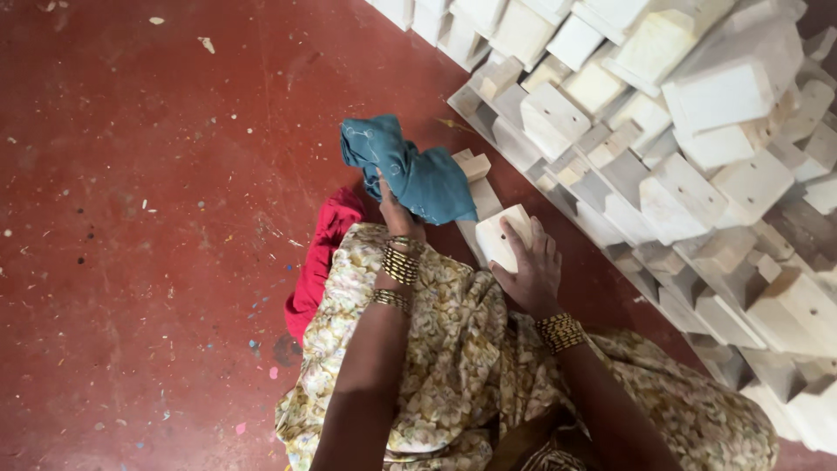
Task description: The person sits on the floor and wipes small wooden blocks one at a time with a blue cloth, then places each wiped block onto a large pile of blocks beside them. They continue this wipe-and-place cycle across the episode.
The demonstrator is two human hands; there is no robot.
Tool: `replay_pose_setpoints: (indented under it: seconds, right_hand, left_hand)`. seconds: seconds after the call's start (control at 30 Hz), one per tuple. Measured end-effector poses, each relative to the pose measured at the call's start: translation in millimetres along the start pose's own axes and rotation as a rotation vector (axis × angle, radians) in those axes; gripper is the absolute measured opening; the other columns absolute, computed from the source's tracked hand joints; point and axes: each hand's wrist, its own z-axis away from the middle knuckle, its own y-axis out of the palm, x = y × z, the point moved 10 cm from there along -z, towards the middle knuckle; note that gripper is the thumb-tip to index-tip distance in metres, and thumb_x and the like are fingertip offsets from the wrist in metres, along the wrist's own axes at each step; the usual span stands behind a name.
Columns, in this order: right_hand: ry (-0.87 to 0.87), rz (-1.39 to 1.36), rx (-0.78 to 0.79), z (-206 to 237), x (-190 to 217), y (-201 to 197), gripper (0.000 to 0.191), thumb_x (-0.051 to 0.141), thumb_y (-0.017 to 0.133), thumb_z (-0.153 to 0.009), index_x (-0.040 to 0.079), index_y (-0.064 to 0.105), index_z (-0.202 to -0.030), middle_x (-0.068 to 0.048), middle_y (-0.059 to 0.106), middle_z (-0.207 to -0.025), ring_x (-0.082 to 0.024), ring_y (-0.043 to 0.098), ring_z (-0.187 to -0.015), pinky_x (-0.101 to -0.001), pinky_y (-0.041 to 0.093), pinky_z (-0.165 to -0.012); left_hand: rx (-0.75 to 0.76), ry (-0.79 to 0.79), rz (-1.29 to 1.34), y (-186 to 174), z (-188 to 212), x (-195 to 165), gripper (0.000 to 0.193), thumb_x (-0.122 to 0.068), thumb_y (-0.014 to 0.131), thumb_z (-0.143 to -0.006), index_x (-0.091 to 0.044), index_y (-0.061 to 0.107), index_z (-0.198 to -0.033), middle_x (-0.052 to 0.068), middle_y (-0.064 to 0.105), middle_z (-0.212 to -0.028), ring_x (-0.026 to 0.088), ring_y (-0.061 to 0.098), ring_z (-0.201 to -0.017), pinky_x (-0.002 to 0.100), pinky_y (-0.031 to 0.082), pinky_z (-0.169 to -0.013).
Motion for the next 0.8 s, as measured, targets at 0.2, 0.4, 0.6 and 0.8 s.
replay_pose_setpoints:
  seconds: [0.2, 0.4, 0.6, 0.8]
  right_hand:
    - [0.009, -0.052, 0.021, -65, 26, 13, 0.091, 0.037, 0.083, -0.075, 0.033, 0.043, -0.156, -0.027, 0.037, -0.155, -0.043, 0.045, -0.13, -0.0604, 0.041, -0.099]
    - [0.007, -0.075, 0.066, -118, 26, 26, 0.091, 0.034, 0.083, -0.076, 0.037, 0.043, -0.157, -0.021, 0.034, -0.159, -0.043, 0.039, -0.139, -0.0622, 0.037, -0.105]
    - [-0.197, 0.014, -0.068, -122, 39, 1, 0.067, 0.016, 0.07, -0.09, 0.04, 0.05, -0.149, -0.025, 0.027, -0.169, -0.042, 0.028, -0.154, -0.0651, 0.023, -0.12]
    - [-0.158, -0.321, -0.177, -23, -8, -67, 0.048, 0.024, 0.068, -0.099, 0.014, 0.056, -0.144, -0.029, 0.029, -0.163, -0.049, 0.033, -0.148, -0.0573, 0.03, -0.121]
  left_hand:
    - [-0.004, 0.022, 0.028, -8, 2, -9, 0.062, -0.053, 0.051, -0.103, -0.002, 0.061, -0.137, 0.009, 0.069, -0.13, 0.023, 0.069, -0.112, 0.039, 0.056, -0.096]
    - [0.061, -0.186, -0.101, -12, 2, 25, 0.062, -0.055, 0.052, -0.101, -0.004, 0.062, -0.135, 0.01, 0.071, -0.126, 0.025, 0.069, -0.109, 0.041, 0.057, -0.094]
    - [0.154, -0.479, -0.352, -4, 23, 46, 0.064, -0.053, 0.055, -0.1, 0.001, 0.064, -0.132, 0.017, 0.071, -0.121, 0.032, 0.068, -0.107, 0.045, 0.057, -0.094]
    - [0.359, -0.676, -0.114, 25, 56, 52, 0.059, -0.047, 0.058, -0.098, 0.0, 0.061, -0.134, 0.017, 0.07, -0.126, 0.031, 0.069, -0.113, 0.044, 0.054, -0.104]
